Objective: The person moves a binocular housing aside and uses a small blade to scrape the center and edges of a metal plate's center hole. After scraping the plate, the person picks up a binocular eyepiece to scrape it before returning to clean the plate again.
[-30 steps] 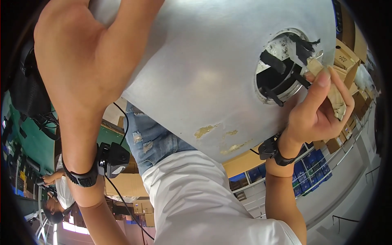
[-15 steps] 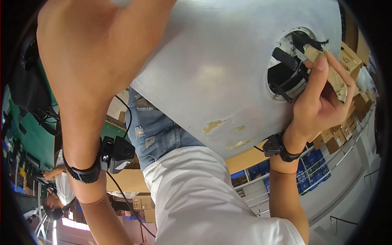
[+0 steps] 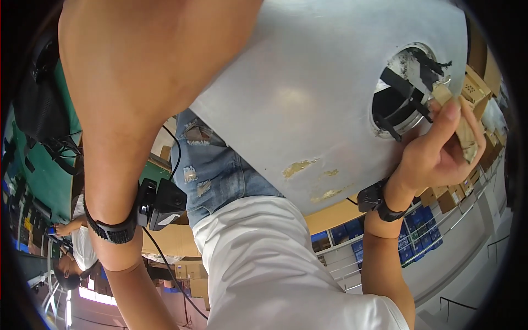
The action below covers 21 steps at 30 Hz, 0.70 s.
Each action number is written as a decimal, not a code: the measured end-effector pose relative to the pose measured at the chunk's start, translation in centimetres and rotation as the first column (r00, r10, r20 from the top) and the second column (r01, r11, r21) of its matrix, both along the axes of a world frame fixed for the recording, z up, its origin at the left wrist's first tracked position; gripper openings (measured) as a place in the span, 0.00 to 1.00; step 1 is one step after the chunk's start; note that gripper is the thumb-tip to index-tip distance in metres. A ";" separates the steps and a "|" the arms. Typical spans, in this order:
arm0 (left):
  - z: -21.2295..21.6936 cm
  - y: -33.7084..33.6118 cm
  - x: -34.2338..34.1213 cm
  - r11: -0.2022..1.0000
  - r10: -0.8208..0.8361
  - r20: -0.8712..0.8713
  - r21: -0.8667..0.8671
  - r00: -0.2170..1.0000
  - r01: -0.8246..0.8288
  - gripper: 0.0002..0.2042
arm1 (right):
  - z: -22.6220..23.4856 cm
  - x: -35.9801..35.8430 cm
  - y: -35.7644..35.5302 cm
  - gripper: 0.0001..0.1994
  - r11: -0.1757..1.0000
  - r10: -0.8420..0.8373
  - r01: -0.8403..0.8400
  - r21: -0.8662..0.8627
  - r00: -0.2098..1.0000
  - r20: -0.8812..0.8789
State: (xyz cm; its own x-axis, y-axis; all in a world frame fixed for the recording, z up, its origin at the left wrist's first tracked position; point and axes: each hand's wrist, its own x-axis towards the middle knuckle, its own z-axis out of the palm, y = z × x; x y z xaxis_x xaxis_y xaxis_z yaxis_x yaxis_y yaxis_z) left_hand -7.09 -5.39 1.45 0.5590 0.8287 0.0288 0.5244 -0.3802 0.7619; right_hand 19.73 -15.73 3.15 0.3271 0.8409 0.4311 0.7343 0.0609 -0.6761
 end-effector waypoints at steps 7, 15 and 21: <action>-0.4 -0.2 -0.1 1.000 -0.005 -0.010 0.025 1.000 0.005 0.14 | -0.2 0.7 0.4 0.10 0.996 0.067 -0.060 -0.072 0.992 0.108; -0.7 -0.4 -0.6 0.998 0.016 -0.023 0.057 1.000 -0.015 0.14 | -0.2 0.7 0.6 0.10 0.993 0.016 -0.019 0.120 1.000 0.020; -1.0 -0.8 -0.4 0.997 0.034 -0.023 0.071 0.999 -0.032 0.14 | 1.5 -1.1 0.2 0.09 0.998 0.013 -0.013 -0.054 1.000 -0.004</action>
State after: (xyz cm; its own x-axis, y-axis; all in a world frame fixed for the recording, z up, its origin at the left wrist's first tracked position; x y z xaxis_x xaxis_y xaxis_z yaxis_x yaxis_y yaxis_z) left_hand -7.52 -6.20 0.47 0.5328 0.8429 0.0752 0.5552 -0.4152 0.7206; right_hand 18.60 -15.54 4.70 0.3178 0.8672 0.3833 0.7310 0.0333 -0.6815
